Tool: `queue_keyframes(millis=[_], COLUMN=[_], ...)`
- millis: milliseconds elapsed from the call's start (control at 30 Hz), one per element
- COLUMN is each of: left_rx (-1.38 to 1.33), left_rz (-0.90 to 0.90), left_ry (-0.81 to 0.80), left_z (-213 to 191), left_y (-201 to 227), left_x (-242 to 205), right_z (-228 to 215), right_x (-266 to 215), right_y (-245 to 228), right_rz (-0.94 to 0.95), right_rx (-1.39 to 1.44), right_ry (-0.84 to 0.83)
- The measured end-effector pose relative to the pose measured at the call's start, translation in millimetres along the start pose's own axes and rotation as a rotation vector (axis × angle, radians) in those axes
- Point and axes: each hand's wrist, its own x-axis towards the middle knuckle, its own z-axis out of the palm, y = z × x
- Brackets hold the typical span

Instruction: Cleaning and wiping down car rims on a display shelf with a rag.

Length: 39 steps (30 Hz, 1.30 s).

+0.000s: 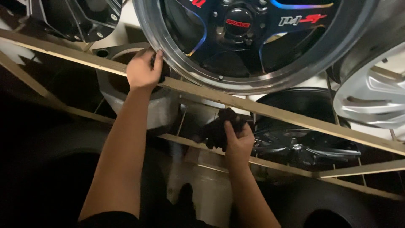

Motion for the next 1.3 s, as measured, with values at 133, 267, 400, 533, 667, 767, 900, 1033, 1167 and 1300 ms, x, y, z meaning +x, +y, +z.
queue_keyframes(millis=[133, 267, 400, 533, 667, 767, 900, 1033, 1167, 1300], left_rx=[0.027, -0.037, -0.081, -0.083, -0.081, -0.102, -0.102, -0.090, -0.086, -0.077], left_rz=[-0.022, 0.033, 0.065, 0.036, 0.087, 0.061, 0.046, 0.017, 0.045, 0.033], left_ry=[0.012, 0.066, 0.073, 0.054, 0.122, 0.094, 0.065, 0.048, 0.085, 0.077], left_z=[1.6, -5.2, -7.8, -9.5, -10.6, -14.6, -14.6, -14.4, -12.2, -11.3], left_y=[1.8, 9.1, 11.1, 14.9, 18.4, 22.8, 24.7, 23.2, 22.1, 17.6], left_x=[-4.8, -0.8, -1.1, -2.6, -1.1, -0.5, -0.1, -1.7, -0.9, -1.8], right_z=[22.7, 46.8, 76.6, 91.3, 83.8, 95.3, 115.7, 116.7, 110.3, 120.7], right_x=[28.1, 92.0, 114.5, 129.3, 140.3, 131.1, 130.8, 132.1, 136.5, 133.7], right_y=[-12.0, -12.7, -65.3, -87.1, -80.3, -98.6, -108.0, -113.8, -82.9, -49.2], right_rz=[-0.213, -0.680, -1.092, -1.120, -1.048, -1.060, -0.942, -0.727, -0.892, -0.463], right_rx=[-0.055, -0.268, -0.666, -0.980, -1.404, -1.537, -1.616, -1.552, -1.044, -0.284], right_ry=[0.062, 0.127, 0.164, 0.004, -0.201, -0.273, -0.264, -0.326, -0.318, -0.304])
